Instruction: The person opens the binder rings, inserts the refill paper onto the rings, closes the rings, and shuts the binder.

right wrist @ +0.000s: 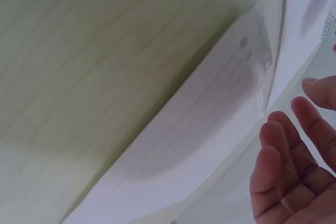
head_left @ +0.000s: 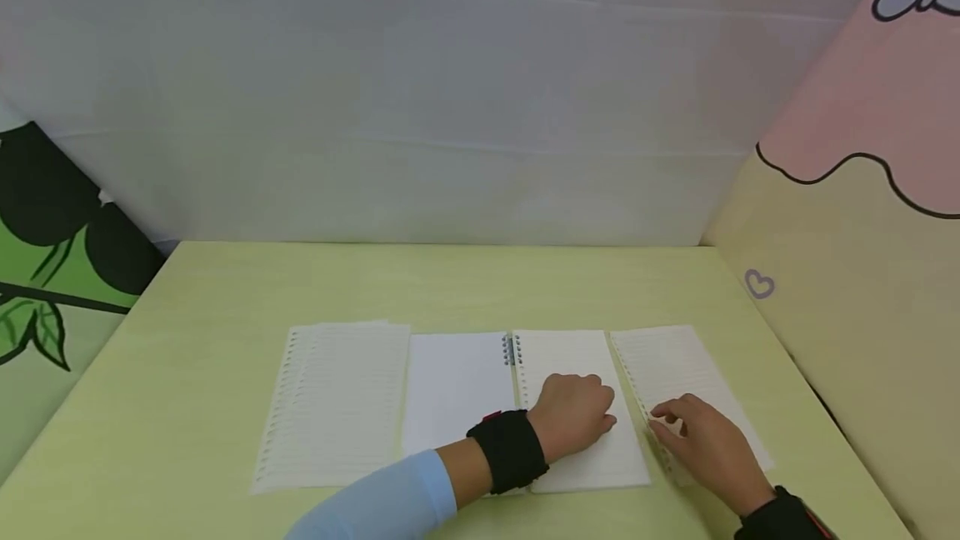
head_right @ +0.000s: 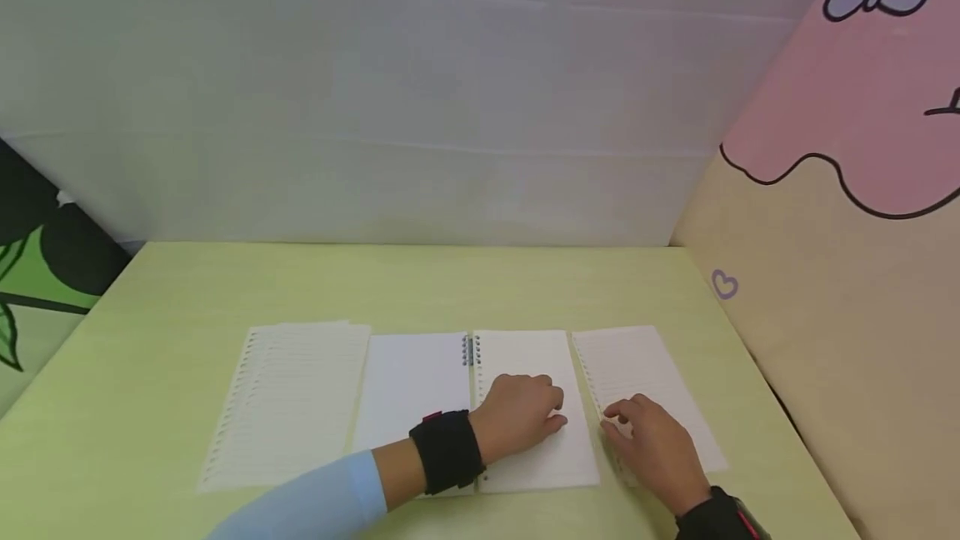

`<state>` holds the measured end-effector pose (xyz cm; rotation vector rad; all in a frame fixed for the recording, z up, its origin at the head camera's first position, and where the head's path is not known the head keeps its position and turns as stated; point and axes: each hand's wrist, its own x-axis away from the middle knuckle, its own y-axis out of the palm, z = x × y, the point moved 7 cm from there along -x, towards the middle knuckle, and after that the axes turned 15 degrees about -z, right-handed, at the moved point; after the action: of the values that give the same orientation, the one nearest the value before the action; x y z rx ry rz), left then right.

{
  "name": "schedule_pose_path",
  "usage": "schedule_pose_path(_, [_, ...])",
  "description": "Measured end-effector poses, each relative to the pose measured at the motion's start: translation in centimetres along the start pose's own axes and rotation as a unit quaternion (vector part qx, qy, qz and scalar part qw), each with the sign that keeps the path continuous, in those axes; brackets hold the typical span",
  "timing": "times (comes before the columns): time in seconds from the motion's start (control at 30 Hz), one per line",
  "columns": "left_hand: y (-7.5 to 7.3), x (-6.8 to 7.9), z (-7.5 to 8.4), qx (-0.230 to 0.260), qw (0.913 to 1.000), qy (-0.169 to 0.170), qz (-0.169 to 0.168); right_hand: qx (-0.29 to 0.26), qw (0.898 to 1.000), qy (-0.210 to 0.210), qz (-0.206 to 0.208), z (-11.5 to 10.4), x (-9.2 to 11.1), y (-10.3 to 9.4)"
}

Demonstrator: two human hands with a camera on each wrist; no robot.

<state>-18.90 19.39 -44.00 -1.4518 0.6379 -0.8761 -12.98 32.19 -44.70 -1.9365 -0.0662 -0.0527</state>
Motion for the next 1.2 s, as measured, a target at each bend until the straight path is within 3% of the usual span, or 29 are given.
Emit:
schedule_pose_path(0.53, [0.1, -3.7, 2.2, 0.004, 0.9997, 0.005, -0.023, 0.005, 0.999, 0.045, -0.003, 5.7, 0.6, -2.5])
schedule_pose_path(0.83, [0.0, -5.1, 3.7, 0.016, 0.9982, 0.014, -0.057, 0.002, 0.997, 0.074, -0.017, 8.6, 0.3, -3.3])
schedule_pose_path(1.2, [1.2, -6.5, 4.1, 0.011, 0.9973, 0.003, -0.072, -0.018, 0.986, 0.13, -0.104, 11.6, 0.1, -2.7])
